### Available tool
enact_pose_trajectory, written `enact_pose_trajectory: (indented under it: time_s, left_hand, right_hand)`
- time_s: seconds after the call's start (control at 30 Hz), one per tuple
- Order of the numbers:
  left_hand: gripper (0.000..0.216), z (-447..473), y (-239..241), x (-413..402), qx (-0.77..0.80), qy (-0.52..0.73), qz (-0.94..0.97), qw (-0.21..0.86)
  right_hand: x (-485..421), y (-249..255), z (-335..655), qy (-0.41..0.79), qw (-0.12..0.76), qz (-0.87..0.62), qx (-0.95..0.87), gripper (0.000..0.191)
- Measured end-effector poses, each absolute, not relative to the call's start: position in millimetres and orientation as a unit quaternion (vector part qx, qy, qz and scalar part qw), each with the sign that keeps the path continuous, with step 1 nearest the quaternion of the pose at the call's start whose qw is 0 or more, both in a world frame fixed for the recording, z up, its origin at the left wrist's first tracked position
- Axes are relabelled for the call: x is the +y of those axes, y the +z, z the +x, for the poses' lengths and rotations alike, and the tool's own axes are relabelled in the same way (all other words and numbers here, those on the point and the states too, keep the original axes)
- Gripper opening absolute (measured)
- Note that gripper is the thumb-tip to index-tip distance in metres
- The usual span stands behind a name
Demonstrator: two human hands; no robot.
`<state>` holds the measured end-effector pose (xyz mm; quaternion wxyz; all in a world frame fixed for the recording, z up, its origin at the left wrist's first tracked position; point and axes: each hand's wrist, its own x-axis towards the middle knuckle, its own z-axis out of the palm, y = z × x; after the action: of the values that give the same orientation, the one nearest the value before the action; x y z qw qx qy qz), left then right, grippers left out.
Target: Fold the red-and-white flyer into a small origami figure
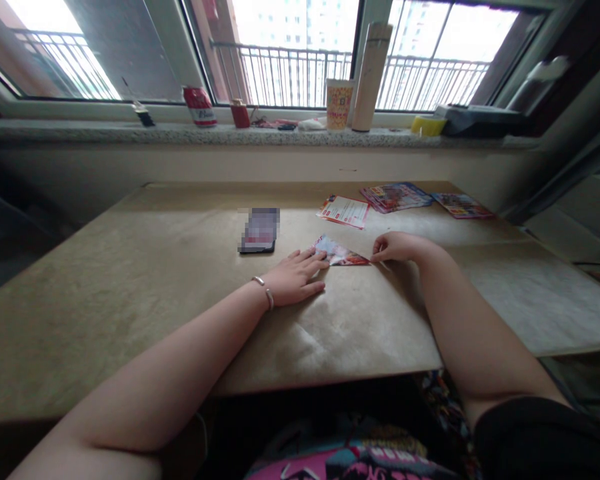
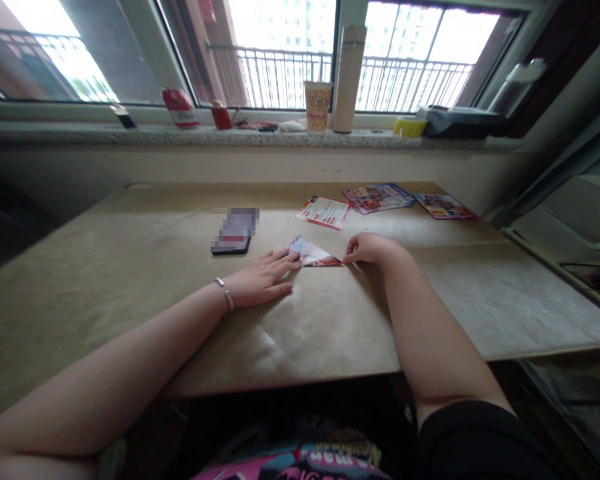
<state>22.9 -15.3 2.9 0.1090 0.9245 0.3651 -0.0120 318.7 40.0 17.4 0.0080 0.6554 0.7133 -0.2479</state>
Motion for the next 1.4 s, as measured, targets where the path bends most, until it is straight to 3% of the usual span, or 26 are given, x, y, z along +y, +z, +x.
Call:
enact_pose_trajectory:
  time_s: [0.23,0.5,1.03,1.4]
  left_hand:
    - [0.059,31,-6,-10,0.374,0.028,0.926,0.05]
    - [0.059,33,-9,-8,0.389,0.024,0.92,0.038]
    - [0.04,21,16,-21,0.435,0.035,0.899,-0.029]
    - [0.042,4,32,-16,0.492,0.0,0.87,-0.038]
  right_hand:
    - [25,16,276,-0.159,-0.193,0.587,0.77,0.012]
    - [12,-1,228,-0.029,-0.134,0.604,0.785,0.021]
    - [15,1,229,-0.043,-0.109,0.623,0.773,0.019]
    - [15,-2,231,-0.045,-0.119,0.616,0.777,0.018]
